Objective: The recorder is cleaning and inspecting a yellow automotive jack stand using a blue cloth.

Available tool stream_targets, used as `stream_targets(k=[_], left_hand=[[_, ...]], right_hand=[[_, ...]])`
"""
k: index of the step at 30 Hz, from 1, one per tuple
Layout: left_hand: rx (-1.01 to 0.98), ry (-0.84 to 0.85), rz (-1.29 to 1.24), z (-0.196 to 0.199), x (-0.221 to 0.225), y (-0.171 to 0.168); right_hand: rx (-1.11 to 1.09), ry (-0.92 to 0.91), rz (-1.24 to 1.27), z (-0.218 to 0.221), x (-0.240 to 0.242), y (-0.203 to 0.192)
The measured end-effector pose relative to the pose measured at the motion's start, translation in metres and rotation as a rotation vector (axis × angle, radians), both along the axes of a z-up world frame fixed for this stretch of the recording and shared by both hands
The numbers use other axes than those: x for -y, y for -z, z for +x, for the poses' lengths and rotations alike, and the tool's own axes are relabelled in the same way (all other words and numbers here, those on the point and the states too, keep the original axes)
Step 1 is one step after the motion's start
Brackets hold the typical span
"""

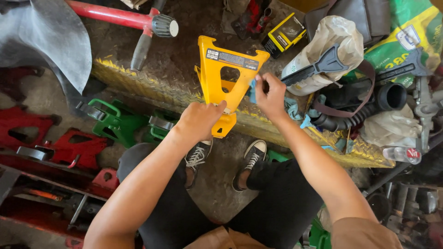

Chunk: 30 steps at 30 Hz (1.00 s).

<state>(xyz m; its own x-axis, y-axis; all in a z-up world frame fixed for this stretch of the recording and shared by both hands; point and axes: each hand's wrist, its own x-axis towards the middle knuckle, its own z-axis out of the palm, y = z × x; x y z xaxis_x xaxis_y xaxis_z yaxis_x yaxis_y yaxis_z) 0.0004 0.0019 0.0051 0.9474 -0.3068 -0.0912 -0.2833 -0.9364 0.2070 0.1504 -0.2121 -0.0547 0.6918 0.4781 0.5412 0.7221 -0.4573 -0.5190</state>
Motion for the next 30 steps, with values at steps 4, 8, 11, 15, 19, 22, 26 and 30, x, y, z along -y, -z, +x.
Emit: stream_targets(k=[4,8,11,15,19,22,26,30], left_hand=[[-0.003,-0.001,0.006,0.001,0.0,0.005],[0.045,0.002,-0.02,0.0,0.0,0.008],[0.052,0.006,-0.026,0.0,-0.002,0.004],[0.029,0.0,-0.022,-0.001,-0.002,0.005],[0.043,-0.001,-0.031,-0.001,-0.002,0.005],[0.045,-0.004,-0.047,0.001,-0.002,0.007],[0.003,-0.009,-0.039,-0.001,-0.002,-0.002],[0.084,-0.045,-0.07,-0.001,-0.004,-0.001]], right_hand=[[-0.547,0.201,0.358,-0.011,-0.018,0.024],[-0.962,0.181,0.715,0.001,-0.015,0.063],[-0.695,0.25,0.372,0.011,-0.006,0.049],[-0.31,0.096,-0.02,0.013,0.016,0.051],[-0.189,-0.212,-0.298,0.005,0.014,0.025],[-0.205,-0.282,-0.495,0.013,0.012,0.023],[-0.264,-0.26,-0.804,0.043,0.034,0.024],[-0.616,-0.022,-0.659,0.027,0.028,-0.067]])
